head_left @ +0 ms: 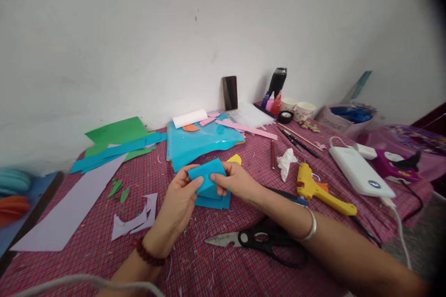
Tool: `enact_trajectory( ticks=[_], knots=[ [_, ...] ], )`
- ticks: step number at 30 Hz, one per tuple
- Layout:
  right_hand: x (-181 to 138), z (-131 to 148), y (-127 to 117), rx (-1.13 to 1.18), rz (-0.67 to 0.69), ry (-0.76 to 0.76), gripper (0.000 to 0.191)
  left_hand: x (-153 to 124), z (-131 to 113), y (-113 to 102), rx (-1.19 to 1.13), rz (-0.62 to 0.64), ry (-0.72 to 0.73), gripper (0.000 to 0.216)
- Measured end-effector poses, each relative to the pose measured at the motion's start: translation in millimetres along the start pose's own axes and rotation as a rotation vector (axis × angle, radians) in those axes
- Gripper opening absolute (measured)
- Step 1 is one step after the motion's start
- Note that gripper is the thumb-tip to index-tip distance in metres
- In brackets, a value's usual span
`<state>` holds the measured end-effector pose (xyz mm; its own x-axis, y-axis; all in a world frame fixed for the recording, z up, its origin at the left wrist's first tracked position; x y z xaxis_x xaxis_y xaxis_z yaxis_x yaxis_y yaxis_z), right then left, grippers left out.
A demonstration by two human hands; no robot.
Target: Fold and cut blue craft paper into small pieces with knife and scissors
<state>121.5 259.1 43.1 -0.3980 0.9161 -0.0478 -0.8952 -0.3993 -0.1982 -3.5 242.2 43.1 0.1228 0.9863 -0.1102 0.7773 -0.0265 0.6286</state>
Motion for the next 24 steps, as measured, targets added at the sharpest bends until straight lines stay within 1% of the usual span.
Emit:
enact_trajectory(
  ticks=[3,5,7,10,12,15,20,24],
  knots=[
    [-2,-1,2,-0.039,0.014,-0.013,0.024,-2,3,0,0.039,-0.019,0.014,0.033],
    [-2,-2,4,-0.056,0.025,-0.018,0.021,-3,3,-3,0.079,-0.049,0.050,0.038],
    [-1,-3,4,-0.041,0.020,-0.030,0.019,-4,2,-5,0.133,-0.047,0.071,0.045],
    [-1,0,-1,-0.029,-0.030,-0.078,0.020,-4,-1,-5,0.262,0.003,0.101,0.051],
    [-1,4,-4,-0.058,-0.053,-0.102,0.023,-5,-3,-3,0.374,0.040,0.137,0.050],
    [-2,7,-7,-0.085,-0.046,-0.095,0.023,-7,-5,4,0.490,0.085,0.187,0.046],
    [-3,9,-12,-0.066,-0.084,-0.104,0.025,-11,-9,12,0.500,0.098,0.229,0.045],
    [-2,4,-12,0.084,-0.033,-0.054,0.024,-13,-14,14,0.523,0.122,0.240,0.046]
  ],
)
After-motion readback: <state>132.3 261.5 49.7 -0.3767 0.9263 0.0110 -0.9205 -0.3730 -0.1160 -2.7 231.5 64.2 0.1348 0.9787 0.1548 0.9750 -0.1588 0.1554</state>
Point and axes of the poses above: each hand's wrist, its own x-axis towards the middle knuckle, its own y-axis out of the palm, z = x × y, the point moved 6 cm from there along x, towards the middle knuckle, and after that the axes turned 14 degrees about -x, right-handed, at the moved point
